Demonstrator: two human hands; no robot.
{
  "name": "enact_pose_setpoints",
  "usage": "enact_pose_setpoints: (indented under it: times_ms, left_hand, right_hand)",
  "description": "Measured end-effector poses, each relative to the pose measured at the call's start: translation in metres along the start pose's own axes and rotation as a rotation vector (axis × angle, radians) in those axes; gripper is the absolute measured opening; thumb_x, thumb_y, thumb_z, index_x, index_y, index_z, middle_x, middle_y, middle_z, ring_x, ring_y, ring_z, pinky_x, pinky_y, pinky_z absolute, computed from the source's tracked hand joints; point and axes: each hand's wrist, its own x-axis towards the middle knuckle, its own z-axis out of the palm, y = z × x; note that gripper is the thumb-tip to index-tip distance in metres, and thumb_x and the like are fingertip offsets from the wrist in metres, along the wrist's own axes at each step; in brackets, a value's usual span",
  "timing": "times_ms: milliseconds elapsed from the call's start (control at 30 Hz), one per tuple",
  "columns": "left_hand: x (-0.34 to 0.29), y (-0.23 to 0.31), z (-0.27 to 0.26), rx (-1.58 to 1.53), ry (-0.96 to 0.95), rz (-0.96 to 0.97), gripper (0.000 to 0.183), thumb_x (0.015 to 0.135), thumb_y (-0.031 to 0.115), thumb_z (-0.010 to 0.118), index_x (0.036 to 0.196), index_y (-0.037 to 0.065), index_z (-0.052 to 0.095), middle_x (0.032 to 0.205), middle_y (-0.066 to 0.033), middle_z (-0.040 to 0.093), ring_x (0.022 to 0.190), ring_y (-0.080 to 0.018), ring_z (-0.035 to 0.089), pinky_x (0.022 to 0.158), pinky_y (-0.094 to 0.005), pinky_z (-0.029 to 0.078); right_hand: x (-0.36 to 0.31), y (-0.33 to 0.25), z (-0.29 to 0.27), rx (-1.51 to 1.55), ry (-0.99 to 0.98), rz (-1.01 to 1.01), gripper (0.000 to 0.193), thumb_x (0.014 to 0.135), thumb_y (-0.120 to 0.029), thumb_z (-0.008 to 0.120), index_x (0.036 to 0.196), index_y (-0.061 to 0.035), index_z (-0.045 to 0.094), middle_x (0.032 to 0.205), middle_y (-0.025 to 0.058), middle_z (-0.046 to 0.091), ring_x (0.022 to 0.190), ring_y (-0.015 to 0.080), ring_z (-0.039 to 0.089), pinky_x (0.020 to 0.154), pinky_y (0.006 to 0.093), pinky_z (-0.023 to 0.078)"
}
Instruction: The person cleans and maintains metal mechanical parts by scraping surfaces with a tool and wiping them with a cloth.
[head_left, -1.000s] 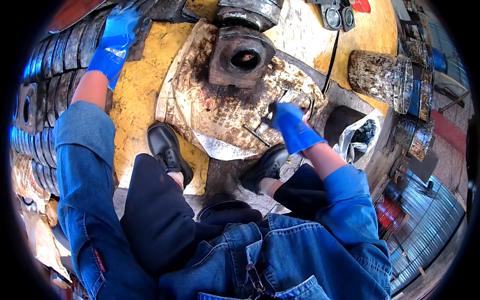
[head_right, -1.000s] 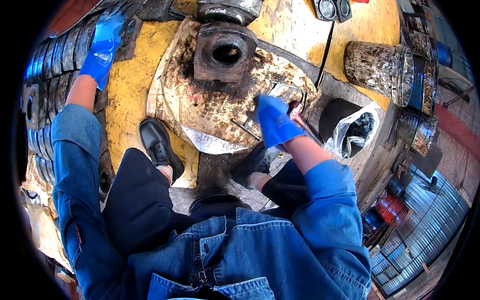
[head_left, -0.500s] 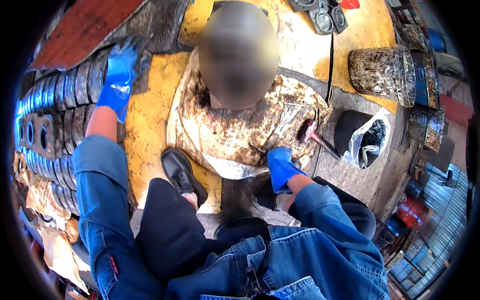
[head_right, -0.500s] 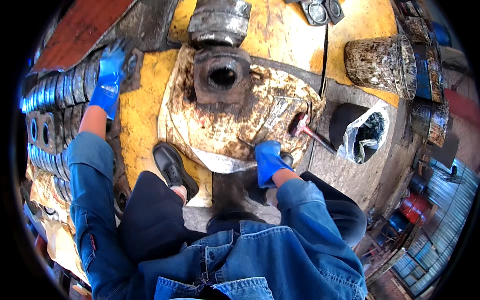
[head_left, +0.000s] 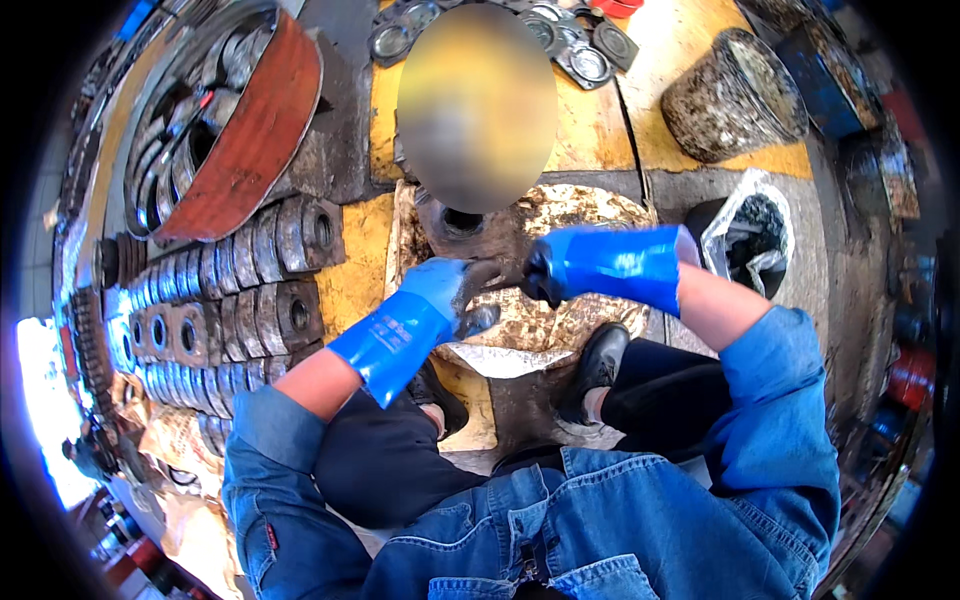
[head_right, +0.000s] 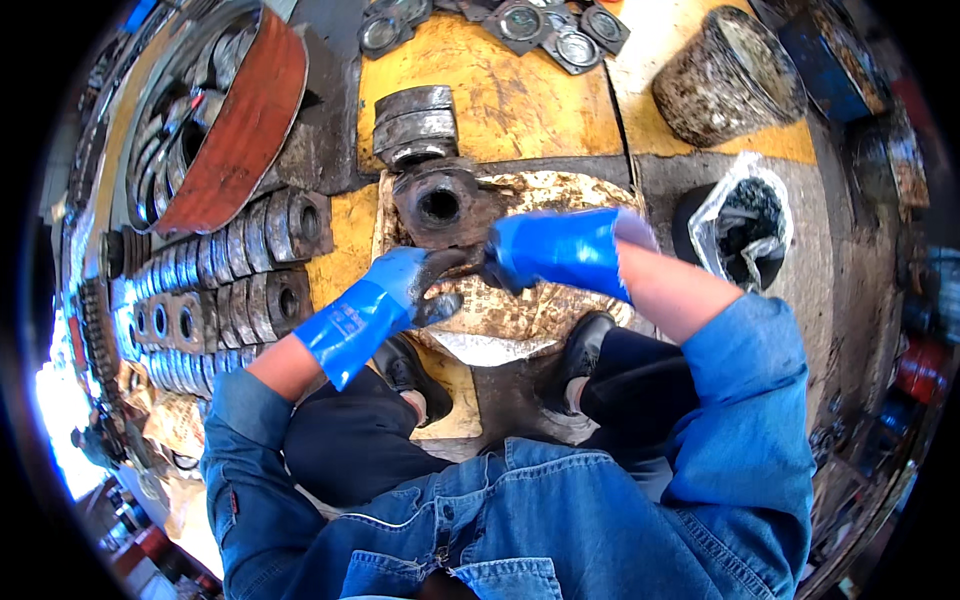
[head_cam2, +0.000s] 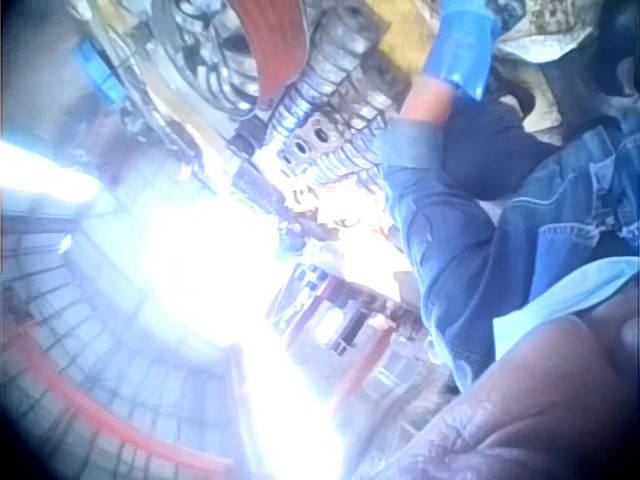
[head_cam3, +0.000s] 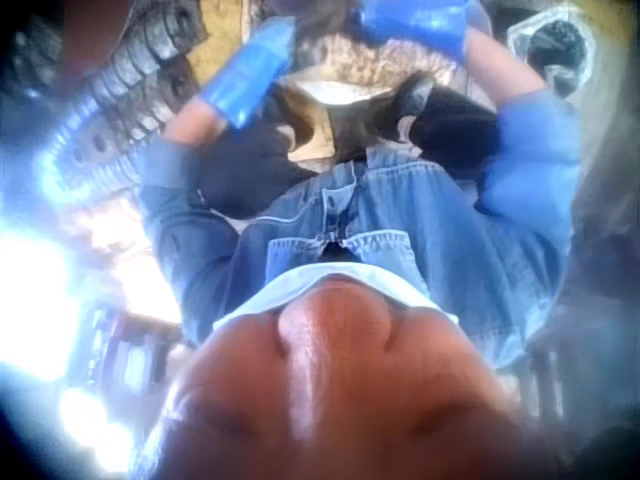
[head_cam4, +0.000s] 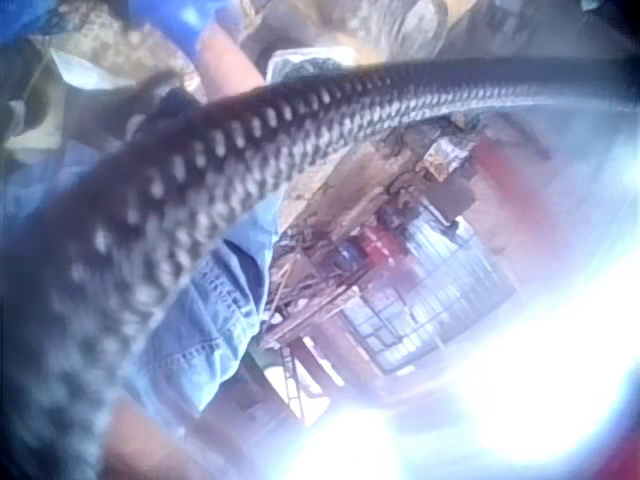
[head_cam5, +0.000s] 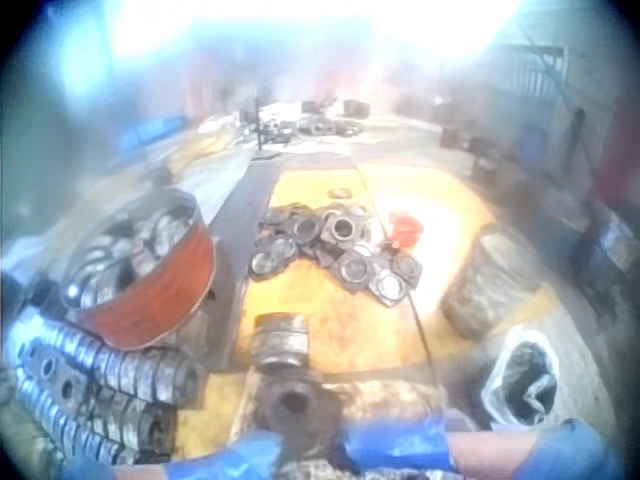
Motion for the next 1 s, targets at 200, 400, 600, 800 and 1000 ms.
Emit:
enact_pose_setpoints:
  times_ms: [200,400,600,800,1000]
  left_hand:
    - [0.004,0.038,-0.027,0.064,0.245,-0.052,0.022,0.085,0.021,0.060,0.101,0.008,0.065,0.087,-0.0208,0.064,0.082,-0.0374,0.063,0.071,-0.0421,0.050]
    - [0.019,0.006,-0.059,-0.352,0.192,-0.242,0.019,0.090,0.007,0.045,0.088,-0.001,0.062,0.066,-0.0014,0.054,0.055,-0.0086,0.045,0.047,-0.0229,0.032]
    - [0.000,-0.050,-0.058,-0.196,0.327,-0.219,0.021,0.084,-0.002,0.047,0.099,-0.005,0.061,0.075,-0.0036,0.059,0.063,-0.0075,0.048,0.053,-0.0206,0.037]
    - [0.031,0.007,-0.080,-0.009,0.129,-0.333,0.044,0.067,-0.015,0.048,0.107,-0.001,0.061,0.084,-0.0161,0.063,0.076,-0.0224,0.057,0.070,-0.0287,0.047]
    - [0.036,0.000,-0.074,0.005,0.150,-0.269,0.054,0.060,-0.016,0.042,0.107,0.001,0.062,0.081,-0.0173,0.060,0.074,-0.0257,0.054,0.069,-0.0287,0.044]
  right_hand:
    - [-0.061,0.025,-0.027,0.698,0.144,-0.116,0.035,0.080,-0.031,0.072,0.109,-0.0111,0.067,0.089,0.0025,0.069,0.076,0.0165,0.062,0.069,0.0317,0.049]
    - [-0.029,0.248,0.107,0.990,0.492,-0.134,0.037,0.085,-0.027,0.062,0.109,0.0005,0.059,0.107,0.0092,0.064,0.096,0.0205,0.058,0.084,0.0326,0.046]
    - [-0.006,0.270,0.202,-0.008,0.347,0.897,0.023,0.079,-0.017,0.060,0.097,-0.0092,0.071,0.100,0.0150,0.069,0.090,0.0268,0.068,0.077,0.0395,0.053]
    - [0.045,0.321,0.261,-0.349,0.441,0.788,0.019,0.086,-0.018,0.050,0.092,-0.0133,0.067,0.095,0.0132,0.068,0.089,0.0288,0.066,0.071,0.0434,0.049]
    - [0.039,0.330,0.261,-0.154,0.456,0.819,0.021,0.083,-0.018,0.053,0.101,-0.0112,0.063,0.096,0.0117,0.068,0.089,0.0310,0.066,0.078,0.0430,0.051]
